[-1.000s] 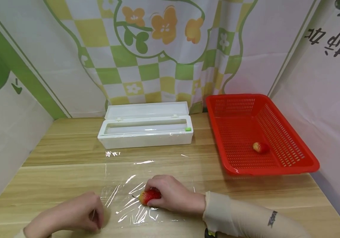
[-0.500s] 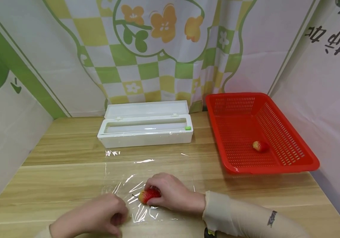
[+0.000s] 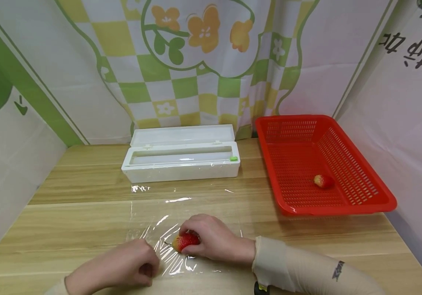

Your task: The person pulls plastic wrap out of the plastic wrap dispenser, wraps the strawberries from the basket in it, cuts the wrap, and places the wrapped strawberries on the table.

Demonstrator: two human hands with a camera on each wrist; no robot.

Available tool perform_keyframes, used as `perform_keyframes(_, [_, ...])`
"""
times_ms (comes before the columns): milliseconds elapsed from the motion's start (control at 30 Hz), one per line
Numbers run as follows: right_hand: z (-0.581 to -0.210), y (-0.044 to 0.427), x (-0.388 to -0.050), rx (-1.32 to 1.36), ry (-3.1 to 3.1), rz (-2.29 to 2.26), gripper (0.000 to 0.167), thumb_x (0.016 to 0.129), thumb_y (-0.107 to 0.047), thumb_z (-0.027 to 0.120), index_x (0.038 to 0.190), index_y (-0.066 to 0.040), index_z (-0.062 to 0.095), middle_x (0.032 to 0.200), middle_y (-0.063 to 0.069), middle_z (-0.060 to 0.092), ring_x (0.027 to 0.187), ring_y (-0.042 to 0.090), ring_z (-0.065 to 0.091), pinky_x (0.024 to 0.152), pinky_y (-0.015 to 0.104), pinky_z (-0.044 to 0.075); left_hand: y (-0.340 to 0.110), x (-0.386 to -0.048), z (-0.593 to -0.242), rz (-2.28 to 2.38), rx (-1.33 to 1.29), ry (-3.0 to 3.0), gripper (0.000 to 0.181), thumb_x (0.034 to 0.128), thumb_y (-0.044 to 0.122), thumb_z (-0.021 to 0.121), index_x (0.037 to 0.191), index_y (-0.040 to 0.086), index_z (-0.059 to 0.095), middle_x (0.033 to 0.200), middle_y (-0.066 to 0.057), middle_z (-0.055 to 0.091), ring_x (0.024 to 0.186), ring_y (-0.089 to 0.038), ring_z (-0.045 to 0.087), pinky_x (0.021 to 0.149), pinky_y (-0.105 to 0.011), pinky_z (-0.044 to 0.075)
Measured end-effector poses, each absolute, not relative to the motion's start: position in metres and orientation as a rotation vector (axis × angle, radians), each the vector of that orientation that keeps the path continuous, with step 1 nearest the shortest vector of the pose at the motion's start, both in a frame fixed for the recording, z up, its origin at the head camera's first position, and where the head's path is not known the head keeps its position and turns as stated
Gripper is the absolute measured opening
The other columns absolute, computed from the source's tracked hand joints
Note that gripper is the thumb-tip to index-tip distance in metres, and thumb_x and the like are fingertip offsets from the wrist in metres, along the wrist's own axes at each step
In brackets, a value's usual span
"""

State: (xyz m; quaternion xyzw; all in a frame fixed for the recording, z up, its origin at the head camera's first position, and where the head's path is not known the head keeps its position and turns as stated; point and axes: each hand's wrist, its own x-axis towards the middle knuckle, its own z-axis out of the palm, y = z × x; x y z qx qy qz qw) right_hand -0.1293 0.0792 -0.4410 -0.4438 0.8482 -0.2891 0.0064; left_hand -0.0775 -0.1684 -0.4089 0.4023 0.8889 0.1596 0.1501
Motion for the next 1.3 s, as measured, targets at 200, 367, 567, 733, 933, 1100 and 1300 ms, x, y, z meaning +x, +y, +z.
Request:
perform_keyframes(200, [-0.441,0.079,-0.128,-1.367,2.659,-0.920,0.022,0.088,-0.037,0.074,0.105,-0.024,0.069,0.100,-0.015,0.068,0.092,-0.002,0.059,0.089,0.019,0.051,-0.168,-0.079,-0.409,0.455,1.163,2.553,0.030,0.0675,0.009,0.079,0.054,0.022,0.055,0.053,0.020,0.038,0.054,0.003,0.032,0.050,-0.011,0.033])
perform_keyframes(367, [-0.441,0.080,-0.128,-1.371,2.658,-0.923,0.022,0.088,-0.036,0.074,0.106,-0.024,0.070,0.098,-0.016,0.068,0.090,-0.002,0.058,0.086,0.017,0.050,-0.170,-0.080,-0.409,0.487,1.246,2.559,0.024,0.0713,0.008,0.077,0.057,0.023,0.063,0.055,0.021,0.050,0.055,0.007,0.037,0.055,-0.010,0.037])
perform_keyframes(567, [-0.439,0.080,-0.129,-1.372,2.651,-0.928,0.022,0.086,-0.034,0.076,0.104,-0.023,0.070,0.094,-0.015,0.067,0.086,0.001,0.057,0.082,0.014,0.048,-0.174,-0.084,-0.407,0.553,1.352,2.570,0.020,0.0747,0.009,0.075,0.064,0.025,0.068,0.062,0.023,0.055,0.059,0.009,0.043,0.067,-0.011,0.044])
perform_keyframes(733, [-0.438,0.080,-0.130,-1.372,2.634,-0.930,0.021,0.085,-0.033,0.077,0.103,-0.023,0.070,0.092,-0.014,0.066,0.083,0.002,0.055,0.079,0.013,0.047,-0.176,-0.087,-0.405,0.602,1.342,2.582,0.017,0.0777,0.011,0.076,0.070,0.025,0.069,0.068,0.023,0.056,0.064,0.008,0.045,0.067,-0.012,0.045])
perform_keyframes(933, [-0.438,0.080,-0.131,-1.368,2.619,-0.941,0.020,0.085,-0.032,0.077,0.101,-0.023,0.070,0.091,-0.014,0.066,0.082,0.003,0.055,0.077,0.012,0.046,-0.181,-0.092,-0.403,0.711,1.304,2.597,0.009,0.0823,0.014,0.076,0.081,0.022,0.072,0.078,0.018,0.064,0.075,0.008,0.053,0.070,-0.014,0.050])
perform_keyframes(1100, [-0.438,0.080,-0.131,-1.368,2.611,-0.945,0.019,0.088,-0.033,0.075,0.103,-0.023,0.071,0.095,-0.013,0.068,0.085,0.002,0.057,0.080,0.013,0.048,-0.183,-0.097,-0.403,0.840,1.238,2.561,0.008,0.0860,0.011,0.073,0.084,0.019,0.071,0.080,0.016,0.066,0.075,0.007,0.054,0.069,-0.015,0.052])
perform_keyframes(1300, [-0.436,0.081,-0.132,-1.376,2.587,-0.960,0.011,0.095,-0.033,0.065,0.100,-0.026,0.071,0.096,-0.016,0.067,0.090,-0.001,0.060,0.086,0.015,0.050,-0.184,-0.101,-0.403,0.988,1.050,2.520,0.008,0.0888,0.009,0.070,0.085,0.016,0.069,0.077,0.013,0.067,0.072,0.007,0.056,0.067,-0.017,0.054])
